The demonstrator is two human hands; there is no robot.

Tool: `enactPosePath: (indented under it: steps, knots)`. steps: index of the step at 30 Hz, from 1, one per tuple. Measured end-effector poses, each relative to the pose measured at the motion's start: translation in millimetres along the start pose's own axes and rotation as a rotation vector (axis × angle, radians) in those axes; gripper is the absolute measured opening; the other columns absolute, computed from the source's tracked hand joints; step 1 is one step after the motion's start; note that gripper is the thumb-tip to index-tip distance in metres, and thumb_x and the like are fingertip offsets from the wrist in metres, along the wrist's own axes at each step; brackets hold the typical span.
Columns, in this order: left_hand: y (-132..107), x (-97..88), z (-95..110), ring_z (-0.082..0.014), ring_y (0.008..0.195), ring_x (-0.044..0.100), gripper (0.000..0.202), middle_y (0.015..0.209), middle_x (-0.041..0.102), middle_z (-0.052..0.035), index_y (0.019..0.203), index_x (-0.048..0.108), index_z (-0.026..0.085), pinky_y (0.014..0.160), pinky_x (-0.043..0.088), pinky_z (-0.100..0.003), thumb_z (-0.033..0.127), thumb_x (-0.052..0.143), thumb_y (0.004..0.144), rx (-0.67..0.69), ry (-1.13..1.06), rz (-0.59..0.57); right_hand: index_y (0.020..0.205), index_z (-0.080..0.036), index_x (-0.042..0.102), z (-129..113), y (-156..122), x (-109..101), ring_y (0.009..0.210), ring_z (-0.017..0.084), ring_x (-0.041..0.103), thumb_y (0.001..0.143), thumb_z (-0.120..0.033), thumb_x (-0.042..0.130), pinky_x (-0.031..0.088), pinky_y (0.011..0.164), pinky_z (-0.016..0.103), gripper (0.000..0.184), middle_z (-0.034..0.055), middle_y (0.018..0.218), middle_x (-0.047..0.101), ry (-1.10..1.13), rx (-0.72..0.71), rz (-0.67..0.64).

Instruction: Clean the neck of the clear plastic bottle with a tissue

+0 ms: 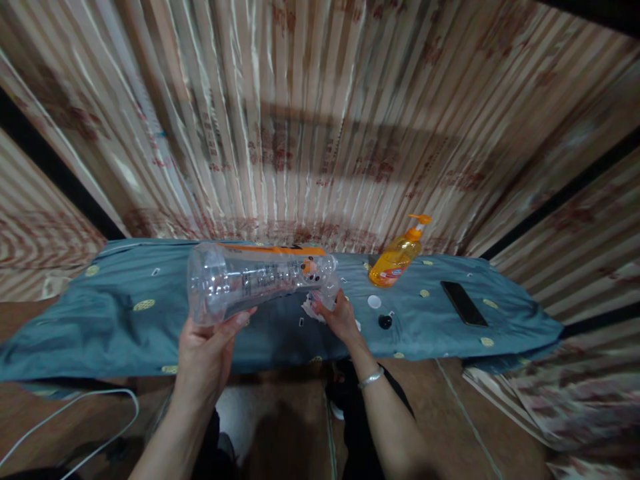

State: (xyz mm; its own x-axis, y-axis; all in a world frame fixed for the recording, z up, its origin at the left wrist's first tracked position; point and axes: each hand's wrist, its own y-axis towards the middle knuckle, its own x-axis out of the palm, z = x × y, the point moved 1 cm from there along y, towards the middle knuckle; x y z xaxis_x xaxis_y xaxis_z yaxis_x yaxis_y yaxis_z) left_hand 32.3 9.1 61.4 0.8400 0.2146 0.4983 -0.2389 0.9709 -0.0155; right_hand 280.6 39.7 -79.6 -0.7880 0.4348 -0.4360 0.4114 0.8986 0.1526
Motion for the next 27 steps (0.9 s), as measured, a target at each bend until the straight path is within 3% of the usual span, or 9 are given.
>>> enactPosePath:
  steps: [6, 11, 16, 22, 27]
  knots:
    - [2.5, 2.9, 0.6, -0.0166, 0.088, 0.077, 0.049, 0.089, 0.085, 0.0027, 0.072, 0.08, 0.027, 0.082, 0.068, -0.026, 0.03, 0.111, 0.034, 0.009, -0.019, 0.011, 0.131, -0.021, 0.068, 3.0, 0.8, 1.5, 0.109, 0.035, 0.083, 0.081, -0.039, 0.086, 0.065, 0.096, 0.046, 0.056, 0.0116, 0.116, 0.086, -0.002, -0.003, -0.007]
    - [2.9, 3.7, 1.5, -0.0138, 0.077, 0.074, 0.051, 0.075, 0.08, 0.0044, 0.066, 0.078, 0.026, 0.078, 0.069, -0.025, 0.037, 0.113, 0.03, 0.026, -0.019, 0.005, 0.134, -0.021, 0.068, 7.3, 1.5, 3.2, 0.113, 0.036, 0.082, 0.082, -0.038, 0.087, 0.064, 0.099, 0.049, 0.057, 0.0117, 0.12, 0.085, -0.007, -0.015, -0.006]
    - [5.6, 4.1, 0.9, -0.0136, 0.075, 0.075, 0.055, 0.069, 0.077, 0.0058, 0.071, 0.078, 0.026, 0.079, 0.068, -0.025, 0.04, 0.113, 0.031, 0.039, -0.017, -0.01, 0.136, -0.021, 0.066, 7.4, 2.7, 3.2, 0.12, 0.037, 0.08, 0.082, -0.034, 0.089, 0.062, 0.106, 0.051, 0.06, 0.014, 0.126, 0.084, -0.004, 0.004, -0.02]
    - [9.1, 5.0, 0.0, -0.0134, 0.076, 0.075, 0.061, 0.081, 0.082, 0.0048, 0.082, 0.08, 0.028, 0.078, 0.067, -0.024, 0.039, 0.113, 0.031, 0.064, -0.026, -0.012, 0.136, -0.021, 0.065, 6.5, 2.6, 2.9, 0.123, 0.036, 0.079, 0.084, -0.033, 0.088, 0.061, 0.109, 0.052, 0.058, 0.0141, 0.13, 0.083, -0.021, 0.008, -0.028]
    - [10.7, 8.4, 1.9, -0.0125, 0.068, 0.073, 0.069, 0.069, 0.076, 0.0094, 0.088, 0.08, 0.031, 0.077, 0.068, -0.025, 0.041, 0.114, 0.029, 0.077, -0.029, -0.021, 0.134, -0.023, 0.066, 8.1, 2.6, 3.8, 0.121, 0.034, 0.08, 0.083, -0.031, 0.089, 0.062, 0.108, 0.05, 0.055, 0.0118, 0.126, 0.084, -0.008, -0.01, -0.018]
